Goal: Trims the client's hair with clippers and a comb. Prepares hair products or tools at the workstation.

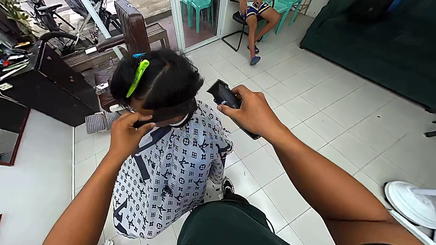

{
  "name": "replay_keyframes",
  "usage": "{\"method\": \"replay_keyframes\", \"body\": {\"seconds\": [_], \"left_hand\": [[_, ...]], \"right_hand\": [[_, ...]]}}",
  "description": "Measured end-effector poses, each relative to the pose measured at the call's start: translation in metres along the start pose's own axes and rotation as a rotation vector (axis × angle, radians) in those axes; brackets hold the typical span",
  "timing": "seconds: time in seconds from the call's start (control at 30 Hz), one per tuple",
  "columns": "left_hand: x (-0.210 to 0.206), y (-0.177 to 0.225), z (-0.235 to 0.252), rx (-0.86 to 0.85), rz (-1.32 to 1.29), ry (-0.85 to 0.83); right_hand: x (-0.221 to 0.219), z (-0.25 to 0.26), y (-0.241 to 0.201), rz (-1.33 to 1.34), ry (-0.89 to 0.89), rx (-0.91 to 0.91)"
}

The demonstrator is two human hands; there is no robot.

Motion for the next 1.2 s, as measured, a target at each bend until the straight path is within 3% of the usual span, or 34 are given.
{"method": "replay_keyframes", "body": {"seconds": [0.2, 0.27, 0.37, 0.5, 0.67, 0.8, 0.93, 1.03, 1.1, 1.2], "left_hand": [[0.015, 0.018, 0.032, 0.066, -0.043, 0.164], [0.016, 0.019, 0.033, -0.010, -0.052, 0.233], [0.016, 0.017, 0.030, -0.271, 0.002, 0.335], [0.017, 0.019, 0.025, -0.559, 0.142, 0.345], [0.012, 0.015, 0.022, -0.615, 0.138, 0.355], [0.009, 0.011, 0.022, -0.640, 0.121, 0.348], [0.027, 0.013, 0.031, -0.477, -0.102, 0.450], [0.056, 0.019, 0.050, -0.176, -0.400, 0.510], [0.065, 0.021, 0.043, -0.061, -0.358, 0.372], [0.046, 0.014, 0.010, -0.138, -0.118, 0.000]], "right_hand": [[0.015, 0.007, -0.025, -0.085, -0.097, 0.091], [0.019, 0.009, -0.030, -0.110, -0.109, 0.130], [0.025, 0.011, -0.037, -0.141, -0.127, 0.165], [0.028, 0.012, -0.044, -0.171, -0.150, 0.164], [0.021, 0.010, -0.051, -0.162, -0.141, 0.207], [-0.003, -0.001, -0.081, -0.066, -0.119, 0.290], [-0.039, -0.030, -0.113, 0.059, -0.187, 0.452], [-0.039, -0.041, -0.081, 0.142, -0.281, 0.360], [-0.031, -0.042, -0.042, 0.118, -0.248, 0.223], [-0.017, -0.034, -0.005, 0.018, -0.138, 0.065]]}}
Point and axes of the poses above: each hand's wrist, its own z-axis towards the middle knuckle, its own x-axis out of the back of the hand, y = z × x, the point moved 1 cm from there along z, towards the middle knuckle, and after that the axes turned 13 degrees about y, right-handed, at the moved point
